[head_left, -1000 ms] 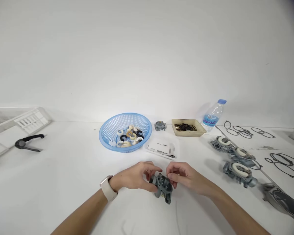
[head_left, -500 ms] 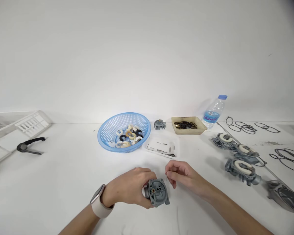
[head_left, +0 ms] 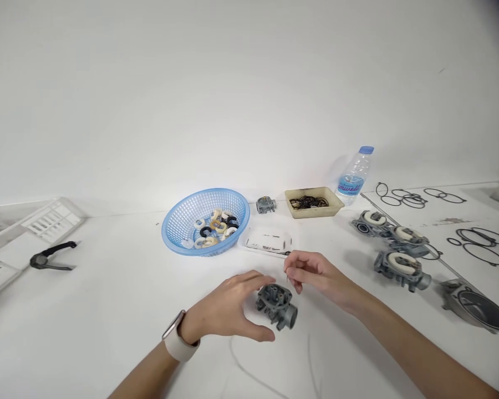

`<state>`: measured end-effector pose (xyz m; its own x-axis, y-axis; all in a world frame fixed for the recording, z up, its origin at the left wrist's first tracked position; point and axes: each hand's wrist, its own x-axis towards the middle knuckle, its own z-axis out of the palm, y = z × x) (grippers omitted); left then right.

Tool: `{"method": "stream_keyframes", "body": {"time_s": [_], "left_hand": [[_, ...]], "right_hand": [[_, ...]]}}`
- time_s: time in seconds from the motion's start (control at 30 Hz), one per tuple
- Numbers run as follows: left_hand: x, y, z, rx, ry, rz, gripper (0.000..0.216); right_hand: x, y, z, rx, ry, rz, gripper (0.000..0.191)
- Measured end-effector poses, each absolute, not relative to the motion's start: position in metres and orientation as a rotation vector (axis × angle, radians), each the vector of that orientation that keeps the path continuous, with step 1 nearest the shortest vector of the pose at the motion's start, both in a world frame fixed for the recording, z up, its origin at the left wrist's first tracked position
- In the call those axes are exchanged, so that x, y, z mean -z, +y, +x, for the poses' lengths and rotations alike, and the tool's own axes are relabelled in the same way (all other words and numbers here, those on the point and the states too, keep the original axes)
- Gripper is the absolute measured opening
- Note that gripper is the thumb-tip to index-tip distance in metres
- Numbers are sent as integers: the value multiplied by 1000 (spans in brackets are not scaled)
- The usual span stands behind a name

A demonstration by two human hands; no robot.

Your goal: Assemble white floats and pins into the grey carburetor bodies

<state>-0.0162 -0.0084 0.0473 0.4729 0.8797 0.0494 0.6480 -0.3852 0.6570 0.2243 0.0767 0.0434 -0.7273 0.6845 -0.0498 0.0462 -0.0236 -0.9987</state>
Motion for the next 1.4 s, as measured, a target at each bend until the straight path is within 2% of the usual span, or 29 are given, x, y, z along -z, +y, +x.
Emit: {"method": "stream_keyframes", "body": {"time_s": [0.1,0.17,0.33,0.5,0.77,0.9,1.03,1.17,1.27,1.3,1.4], "left_hand": [[-40,-6,-12,-558,1255,2056,43],[-36,-6,-7,-571,1293,2032,31],[-33,-8,-1,-535,1289,2144,29],[-21,-16,1,-530,1353,2517,26],[6,-27,-1,-750,1384,2877,26],[10,-30,1,-887,1370,2765,46],[2,-27,1,-794,1405,2520,47],[-7,-26,-1,-713,1396,2407,58],[-22,-24,-12,-792,1356,2521,72],[-31,-22,-20,-841,1366,2570,68],[-67,0,-57,-863,1653,2551,30]], "right_hand": [[-38,73,222,-1914,-1884,-690,35],[-34,71,221,-1925,-1912,-674,34],[-36,74,223,-1863,-1907,-690,34],[-40,81,228,-1724,-1891,-770,31],[-24,68,215,-1436,-1964,-795,19],[-15,53,206,-1217,-1977,-716,16],[-7,48,201,-985,-2010,-643,15],[-9,52,202,-947,-1943,-677,16],[-16,57,207,-920,-1894,-713,16],[-18,59,209,-909,-1876,-735,17],[-24,64,215,-884,-1837,-803,19]]}}
